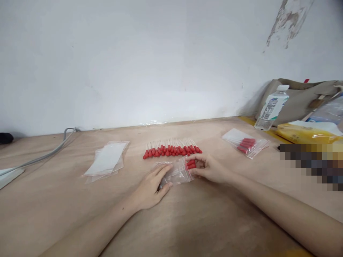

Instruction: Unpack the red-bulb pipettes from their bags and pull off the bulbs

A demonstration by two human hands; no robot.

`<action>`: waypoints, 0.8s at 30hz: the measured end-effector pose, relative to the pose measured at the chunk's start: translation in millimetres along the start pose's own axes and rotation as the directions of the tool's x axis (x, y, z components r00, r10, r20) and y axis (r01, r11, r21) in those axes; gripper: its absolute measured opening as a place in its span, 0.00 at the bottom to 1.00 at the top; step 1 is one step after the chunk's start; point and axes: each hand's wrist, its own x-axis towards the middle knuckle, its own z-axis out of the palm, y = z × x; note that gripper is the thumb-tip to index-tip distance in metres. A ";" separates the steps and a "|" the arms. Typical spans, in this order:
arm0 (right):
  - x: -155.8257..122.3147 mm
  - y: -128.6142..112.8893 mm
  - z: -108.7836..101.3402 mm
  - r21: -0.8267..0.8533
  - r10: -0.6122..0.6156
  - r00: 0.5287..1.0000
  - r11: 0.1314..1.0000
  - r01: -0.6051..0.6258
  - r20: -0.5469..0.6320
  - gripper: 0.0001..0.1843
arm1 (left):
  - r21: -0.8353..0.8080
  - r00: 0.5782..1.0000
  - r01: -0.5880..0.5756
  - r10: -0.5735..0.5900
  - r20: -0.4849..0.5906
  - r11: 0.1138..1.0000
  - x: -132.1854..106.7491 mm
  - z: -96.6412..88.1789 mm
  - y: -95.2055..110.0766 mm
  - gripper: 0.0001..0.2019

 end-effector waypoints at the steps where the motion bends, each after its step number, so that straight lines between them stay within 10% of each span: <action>1: 0.4 1.1 -3.3 0.108 0.056 0.998 0.992 -0.058 0.021 0.20 | 0.017 1.000 0.008 -0.008 -0.005 1.000 -0.6 0.5 0.0 0.23; 11: -2.0 3.6 -20.2 0.474 0.292 0.956 0.839 -0.269 0.026 0.17 | 0.463 0.985 0.160 -0.170 -0.019 0.872 -10.0 -22.0 26.4 0.19; 18: -9.2 -32.3 -89.1 0.234 0.160 0.960 0.966 -0.104 -0.230 0.15 | 0.113 0.966 -0.208 0.222 -0.133 0.972 4.8 -18.1 -4.8 0.14; 24: 10.8 -34.0 -93.5 -0.180 -0.281 0.734 0.960 0.215 -0.618 0.15 | -0.071 0.945 -0.323 0.325 0.030 0.944 12.5 -13.4 -2.1 0.17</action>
